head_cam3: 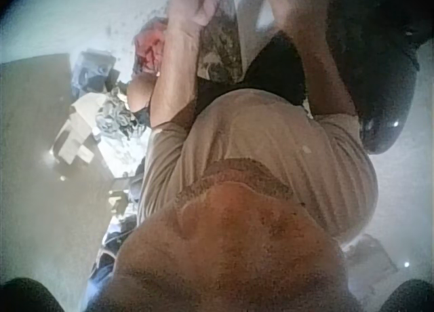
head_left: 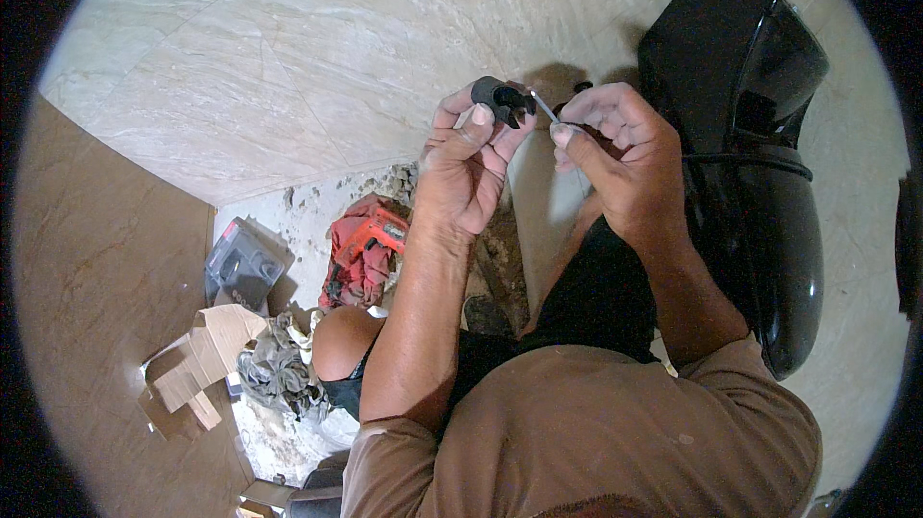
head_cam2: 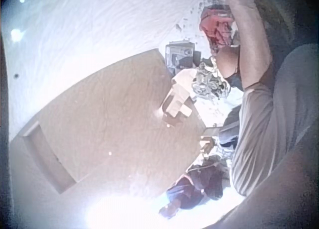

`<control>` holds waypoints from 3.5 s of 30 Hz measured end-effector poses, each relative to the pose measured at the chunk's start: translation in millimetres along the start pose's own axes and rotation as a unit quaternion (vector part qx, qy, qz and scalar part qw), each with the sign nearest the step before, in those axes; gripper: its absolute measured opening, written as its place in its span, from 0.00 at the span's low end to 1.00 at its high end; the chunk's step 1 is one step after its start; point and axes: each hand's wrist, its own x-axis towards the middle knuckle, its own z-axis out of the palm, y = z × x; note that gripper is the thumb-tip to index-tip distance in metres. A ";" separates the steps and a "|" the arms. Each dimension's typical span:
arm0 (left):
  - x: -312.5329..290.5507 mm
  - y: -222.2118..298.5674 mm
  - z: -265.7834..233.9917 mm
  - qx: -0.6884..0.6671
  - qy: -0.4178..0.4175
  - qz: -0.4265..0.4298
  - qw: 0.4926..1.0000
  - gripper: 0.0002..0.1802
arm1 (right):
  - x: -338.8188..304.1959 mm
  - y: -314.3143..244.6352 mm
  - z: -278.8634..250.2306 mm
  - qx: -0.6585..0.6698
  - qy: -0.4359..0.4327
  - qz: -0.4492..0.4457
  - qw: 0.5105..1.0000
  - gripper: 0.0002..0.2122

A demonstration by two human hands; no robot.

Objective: The person prepares and installs a toilet component by cleaning the area with a cloth and applying sealant to a plastic part before pressing it onto a wall surface.

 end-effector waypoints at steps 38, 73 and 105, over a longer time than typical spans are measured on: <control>32.9 -47.0 16.9 0.239 0.035 -0.025 0.970 0.12 | 15.4 63.1 -41.3 -0.199 0.095 -0.213 0.952 0.09; 284.2 -144.4 209.0 0.162 -0.002 0.028 0.986 0.14 | 274.4 50.6 -160.5 0.100 0.410 -0.278 0.863 0.03; 304.8 -127.3 180.1 0.196 -0.092 -0.159 0.963 0.10 | 263.9 37.7 -169.4 -0.172 0.392 -0.372 0.824 0.09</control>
